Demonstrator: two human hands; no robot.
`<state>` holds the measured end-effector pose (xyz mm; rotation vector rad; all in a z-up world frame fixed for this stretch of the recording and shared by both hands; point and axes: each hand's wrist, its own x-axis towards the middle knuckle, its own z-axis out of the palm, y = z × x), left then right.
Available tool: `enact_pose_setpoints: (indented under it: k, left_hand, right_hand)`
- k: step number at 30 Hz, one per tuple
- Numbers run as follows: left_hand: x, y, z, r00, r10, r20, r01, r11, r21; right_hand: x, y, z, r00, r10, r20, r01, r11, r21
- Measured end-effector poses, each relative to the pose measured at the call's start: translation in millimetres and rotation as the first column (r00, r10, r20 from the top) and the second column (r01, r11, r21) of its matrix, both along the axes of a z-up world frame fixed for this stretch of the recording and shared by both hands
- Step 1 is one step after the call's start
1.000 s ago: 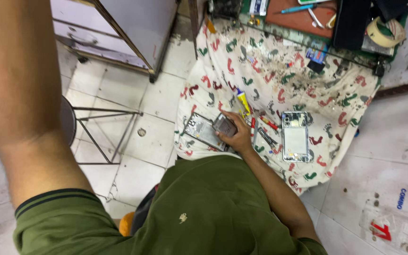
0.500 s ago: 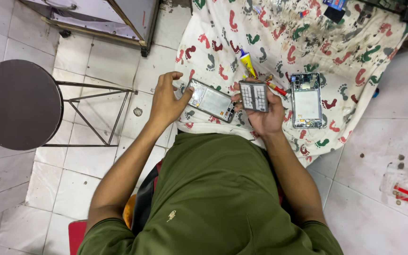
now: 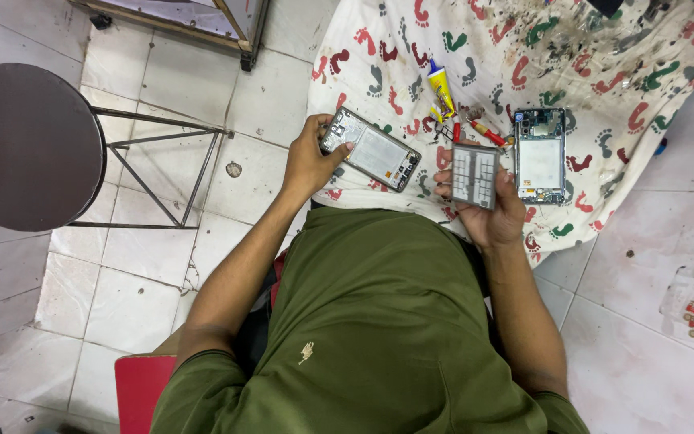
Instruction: The person disassembles and reassembles two smartphones, handling internal components such as batteries and circuit boards. They test one phone by turning it on and navigating the screen, then continue working on the second device.
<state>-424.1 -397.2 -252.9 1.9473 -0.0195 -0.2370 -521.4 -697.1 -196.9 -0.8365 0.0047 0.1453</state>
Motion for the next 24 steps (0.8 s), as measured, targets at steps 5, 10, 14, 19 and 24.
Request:
enact_pose_setpoints:
  k: [5, 10, 14, 19, 24]
  left_hand:
    - [1.8, -4.2, 10.9, 0.965, -0.049, 0.258, 0.006, 0.987, 0.164]
    - [-0.6, -14.5, 37.0, 0.910, -0.094, 0.404, -0.007, 0.970, 0.242]
    - [-5.1, -31.2, 53.0, 0.882, -0.171, 0.439, 0.079, 0.972, 0.221]
    - [-6.1, -36.6, 59.3, 0.899, -0.234, 0.369, 0.157, 0.961, 0.228]
    - [-10.3, -46.5, 55.2, 0.905, -0.267, 0.332, 0.195, 0.952, 0.235]
  right_hand:
    - [-24.5, -44.4, 19.5, 0.941, -0.294, 0.169, 0.326, 0.646, -0.691]
    - [-37.3, -77.6, 26.8, 0.828, -0.335, 0.450, 0.412, -0.183, -0.893]
    - [-38.9, -81.3, 21.4, 0.805, -0.328, 0.495, 0.406, -0.305, -0.861]
    - [-26.7, -79.1, 12.3, 0.840, -0.233, 0.489, 0.345, -0.467, -0.814]
    - [-2.1, -79.4, -6.0, 0.886, -0.228, 0.403, 0.243, -0.510, -0.825]
